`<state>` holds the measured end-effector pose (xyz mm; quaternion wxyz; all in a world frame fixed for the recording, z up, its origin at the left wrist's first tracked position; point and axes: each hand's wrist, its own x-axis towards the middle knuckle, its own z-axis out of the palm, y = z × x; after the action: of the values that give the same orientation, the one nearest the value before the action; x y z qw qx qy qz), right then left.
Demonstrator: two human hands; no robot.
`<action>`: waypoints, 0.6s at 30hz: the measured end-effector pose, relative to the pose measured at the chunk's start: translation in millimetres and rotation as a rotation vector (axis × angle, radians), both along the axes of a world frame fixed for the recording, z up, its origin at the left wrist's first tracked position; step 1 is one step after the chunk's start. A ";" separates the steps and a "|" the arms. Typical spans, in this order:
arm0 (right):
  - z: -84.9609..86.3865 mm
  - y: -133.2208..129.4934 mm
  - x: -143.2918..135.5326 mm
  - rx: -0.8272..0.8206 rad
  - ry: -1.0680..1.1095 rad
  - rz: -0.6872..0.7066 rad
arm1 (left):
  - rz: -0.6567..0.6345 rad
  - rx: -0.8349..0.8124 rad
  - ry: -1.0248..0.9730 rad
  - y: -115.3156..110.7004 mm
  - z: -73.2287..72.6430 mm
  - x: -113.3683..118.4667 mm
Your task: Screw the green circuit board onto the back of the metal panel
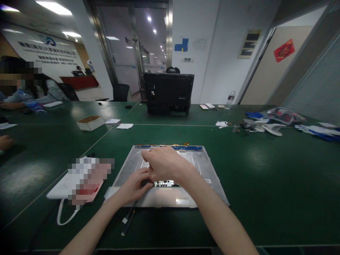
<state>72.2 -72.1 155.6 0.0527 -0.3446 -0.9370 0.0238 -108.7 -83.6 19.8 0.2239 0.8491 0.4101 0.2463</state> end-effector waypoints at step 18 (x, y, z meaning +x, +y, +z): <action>-3.1 0.4 1.5 0.021 0.049 0.055 | 0.000 0.007 -0.004 0.1 -0.6 -0.2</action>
<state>73.7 -71.6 152.5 0.0786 -0.3177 -0.9446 0.0237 -108.9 -83.5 19.3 0.2216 0.8493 0.4089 0.2496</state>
